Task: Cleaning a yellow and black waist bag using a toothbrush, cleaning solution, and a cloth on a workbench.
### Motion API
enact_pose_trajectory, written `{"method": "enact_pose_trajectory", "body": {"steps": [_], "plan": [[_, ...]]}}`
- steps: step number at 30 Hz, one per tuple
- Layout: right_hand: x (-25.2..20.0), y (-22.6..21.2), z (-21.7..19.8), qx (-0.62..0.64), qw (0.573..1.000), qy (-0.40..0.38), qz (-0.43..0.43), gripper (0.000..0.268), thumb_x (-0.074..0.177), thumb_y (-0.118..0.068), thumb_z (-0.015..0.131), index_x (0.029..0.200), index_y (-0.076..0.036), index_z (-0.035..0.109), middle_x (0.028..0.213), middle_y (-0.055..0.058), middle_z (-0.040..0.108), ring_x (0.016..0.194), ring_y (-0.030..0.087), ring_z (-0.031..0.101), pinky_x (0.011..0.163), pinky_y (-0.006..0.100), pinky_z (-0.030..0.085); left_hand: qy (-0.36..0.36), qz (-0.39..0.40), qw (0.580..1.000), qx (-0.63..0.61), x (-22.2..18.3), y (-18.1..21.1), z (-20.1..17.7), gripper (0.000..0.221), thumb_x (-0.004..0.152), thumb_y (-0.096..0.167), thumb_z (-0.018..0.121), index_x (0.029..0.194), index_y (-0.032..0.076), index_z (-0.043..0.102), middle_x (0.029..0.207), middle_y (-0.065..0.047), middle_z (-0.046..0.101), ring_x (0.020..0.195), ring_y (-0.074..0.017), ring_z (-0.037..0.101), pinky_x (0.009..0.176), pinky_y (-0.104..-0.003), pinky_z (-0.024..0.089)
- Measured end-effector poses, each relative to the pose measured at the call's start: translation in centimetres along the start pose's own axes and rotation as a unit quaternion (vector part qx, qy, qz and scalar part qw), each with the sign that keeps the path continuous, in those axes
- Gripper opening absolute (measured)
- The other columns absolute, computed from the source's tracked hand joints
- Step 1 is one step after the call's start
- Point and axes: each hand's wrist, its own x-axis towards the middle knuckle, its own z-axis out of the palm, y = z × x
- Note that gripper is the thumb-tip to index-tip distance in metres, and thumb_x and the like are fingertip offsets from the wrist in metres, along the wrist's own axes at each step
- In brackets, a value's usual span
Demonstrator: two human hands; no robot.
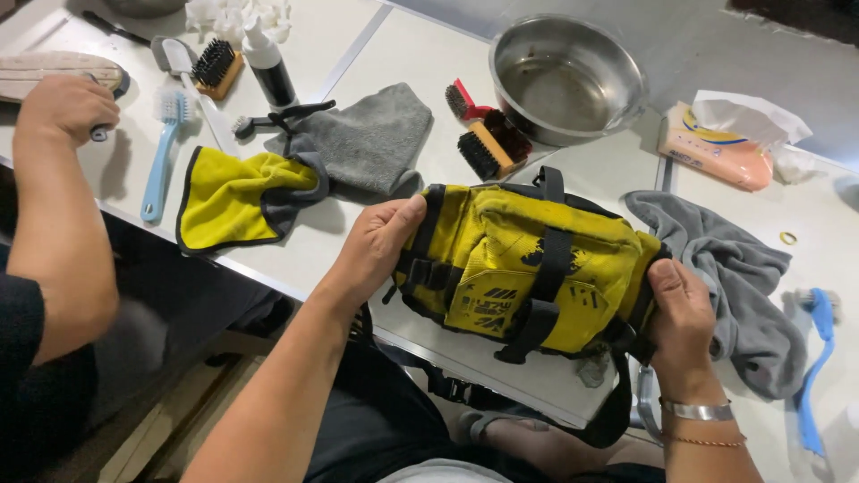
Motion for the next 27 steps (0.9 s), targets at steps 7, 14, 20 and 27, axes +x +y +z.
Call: {"method": "enact_pose_trajectory", "body": {"steps": [7, 14, 20, 27], "plan": [[1.0, 0.0, 1.1, 0.005, 0.999, 0.021, 0.032, 0.039, 0.105, -0.047, 0.053, 0.105, -0.008, 0.058, 0.094, 0.006, 0.059, 0.081, 0.021, 0.059, 0.066, 0.026, 0.05, -0.002, -0.044, 0.999, -0.01, 0.1, 1.0, -0.2, 0.043, 0.102, 0.046, 0.052, 0.072, 0.016, 0.057, 0.073, 0.001, 0.064, 0.066, -0.0121, 0.062, 0.059, -0.025, 0.05], [-0.3, -0.9, 0.2, 0.076, 0.997, 0.031, 0.014, 0.047, 0.098, -0.045, 0.057, 0.113, -0.001, 0.066, 0.087, 0.007, 0.063, 0.07, 0.018, 0.061, 0.06, 0.029, 0.051, 0.025, -0.008, 0.994, 0.104, -0.1, -0.4, 0.2, 0.039, 0.109, 0.039, 0.047, 0.087, 0.011, 0.062, 0.086, 0.003, 0.06, 0.078, -0.01, 0.055, 0.064, -0.029, 0.045], [-6.5, -3.6, -2.6, -0.214, 0.958, 0.152, -0.117, 0.045, 0.094, -0.028, 0.061, 0.131, -0.001, 0.064, 0.081, 0.006, 0.066, 0.073, 0.017, 0.062, 0.069, 0.029, 0.056, 0.121, -0.019, 0.987, 0.105, -2.4, -1.8, 0.9, 0.04, 0.114, 0.034, 0.042, 0.083, 0.011, 0.051, 0.075, 0.0, 0.047, 0.065, -0.0129, 0.044, 0.051, -0.032, 0.033], [-10.9, -2.3, -16.4, -0.383, 0.737, 0.532, -0.166, 0.06, 0.092, 0.004, 0.078, 0.129, -0.004, 0.032, 0.126, 0.019, 0.039, 0.107, 0.035, 0.05, 0.086, 0.043, 0.04, 0.275, -0.063, 0.925, -0.253, -4.5, -1.9, 6.6, 0.031, 0.098, 0.031, 0.058, 0.114, 0.008, 0.071, 0.101, -0.008, 0.074, 0.082, -0.0209, 0.071, 0.071, -0.035, 0.061]]}}
